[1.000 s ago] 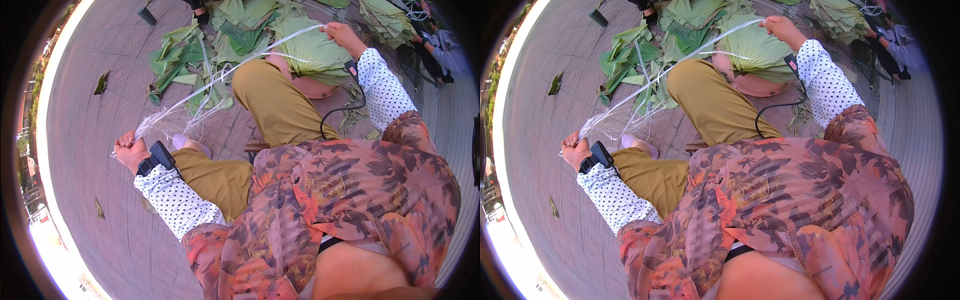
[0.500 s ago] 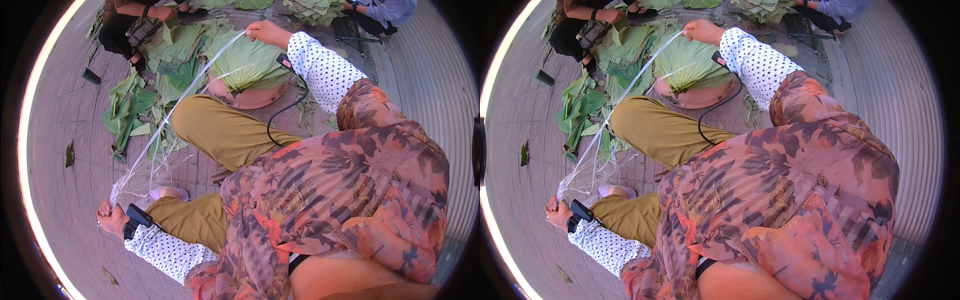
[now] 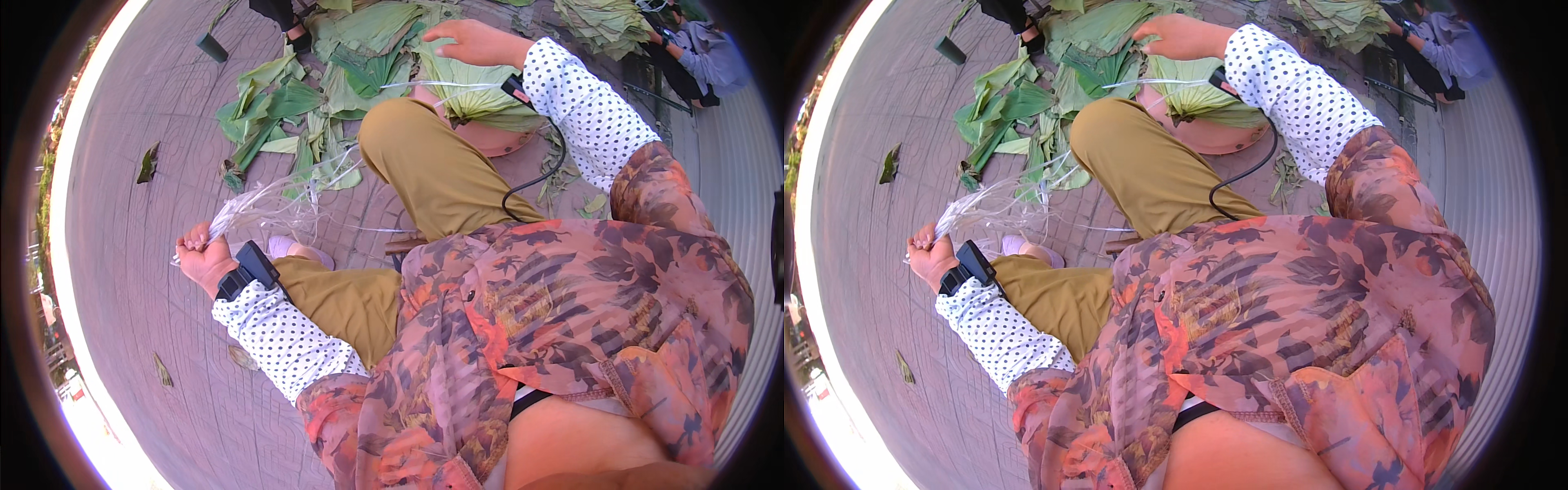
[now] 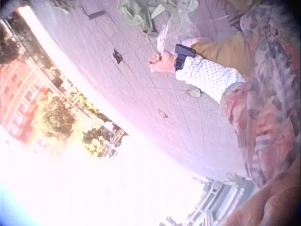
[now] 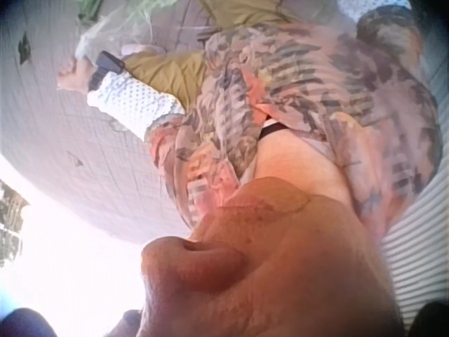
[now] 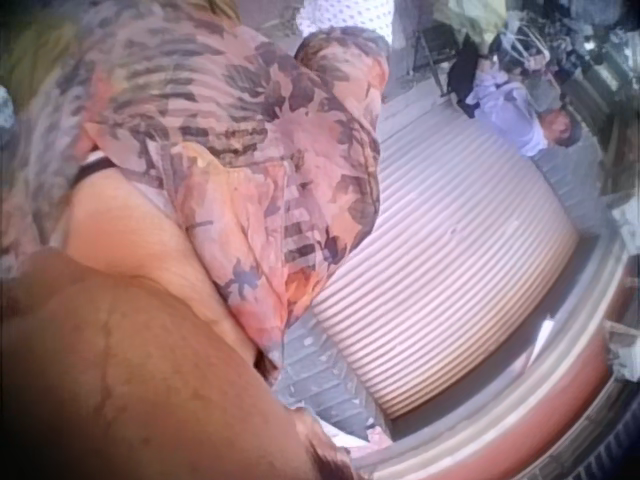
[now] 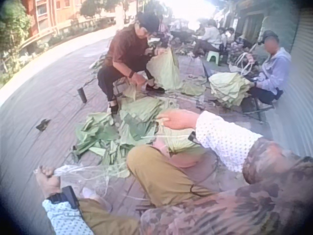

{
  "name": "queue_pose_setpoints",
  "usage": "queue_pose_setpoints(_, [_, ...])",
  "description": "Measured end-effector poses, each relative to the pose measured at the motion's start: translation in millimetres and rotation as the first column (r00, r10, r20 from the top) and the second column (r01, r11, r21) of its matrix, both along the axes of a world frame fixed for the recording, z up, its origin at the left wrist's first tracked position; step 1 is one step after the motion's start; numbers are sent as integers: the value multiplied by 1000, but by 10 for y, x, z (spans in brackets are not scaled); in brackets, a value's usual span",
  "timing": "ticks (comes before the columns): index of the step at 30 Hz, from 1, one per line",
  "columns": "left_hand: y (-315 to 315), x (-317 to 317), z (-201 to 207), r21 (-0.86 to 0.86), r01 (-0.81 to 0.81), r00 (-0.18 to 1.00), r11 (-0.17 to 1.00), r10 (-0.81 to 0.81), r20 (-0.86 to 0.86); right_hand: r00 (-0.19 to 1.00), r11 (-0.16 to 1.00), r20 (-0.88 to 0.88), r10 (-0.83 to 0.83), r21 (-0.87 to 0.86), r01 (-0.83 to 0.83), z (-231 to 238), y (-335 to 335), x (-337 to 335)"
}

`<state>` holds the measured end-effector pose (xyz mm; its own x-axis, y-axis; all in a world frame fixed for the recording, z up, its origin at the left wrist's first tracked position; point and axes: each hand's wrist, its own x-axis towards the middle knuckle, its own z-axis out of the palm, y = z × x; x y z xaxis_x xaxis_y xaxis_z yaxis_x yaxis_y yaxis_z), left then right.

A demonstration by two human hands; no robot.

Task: The person prepares bundles of lotus leaves by selecting plastic ties from a bunch, arranging them, and then sliding several leaves into the tie to form a secure stack.

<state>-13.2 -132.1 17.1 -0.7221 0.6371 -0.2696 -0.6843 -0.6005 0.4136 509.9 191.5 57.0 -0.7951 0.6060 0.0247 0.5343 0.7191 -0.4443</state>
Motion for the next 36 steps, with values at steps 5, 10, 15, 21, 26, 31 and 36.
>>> queue_pose_setpoints(5, [12, 128, 117, 1, -24, 1000, 1000, 23, 4, 922, 885, -208, 327, -274, -376, 402, -780, -1532])
queue_pose_setpoints(10, [62, 124, 152, -9, -11, 1000, 1000, 11, 27, 892, 815, -121, 436, -367, -448, -72, -1340, -2458])
queue_pose_setpoints(15, [-44, 48, 158, 13, -22, 1000, 1000, 22, 4, 918, 795, -85, 387, -473, -379, -329, -1438, -2739])
queue_pose_setpoints(21, [-165, 175, 169, 54, -15, 1000, 998, 14, 21, 923, 812, -90, 374, -449, -373, -600, -1526, -2872])
queue_pose_setpoints(26, [-299, 103, 193, 86, -39, 999, 996, 39, 7, 905, 771, -141, 402, -480, -418, -678, -1637, -3022])
queue_pose_setpoints(31, [-145, 94, 174, 130, -28, 1000, 991, 27, 11, 928, 814, -67, 366, -461, -354, -822, -1544, -3132])
queue_pose_setpoints(36, [-242, 145, 171, 129, -37, 999, 991, 37, 3, 894, 726, -87, 440, -551, -411, -741, -1568, -3137])
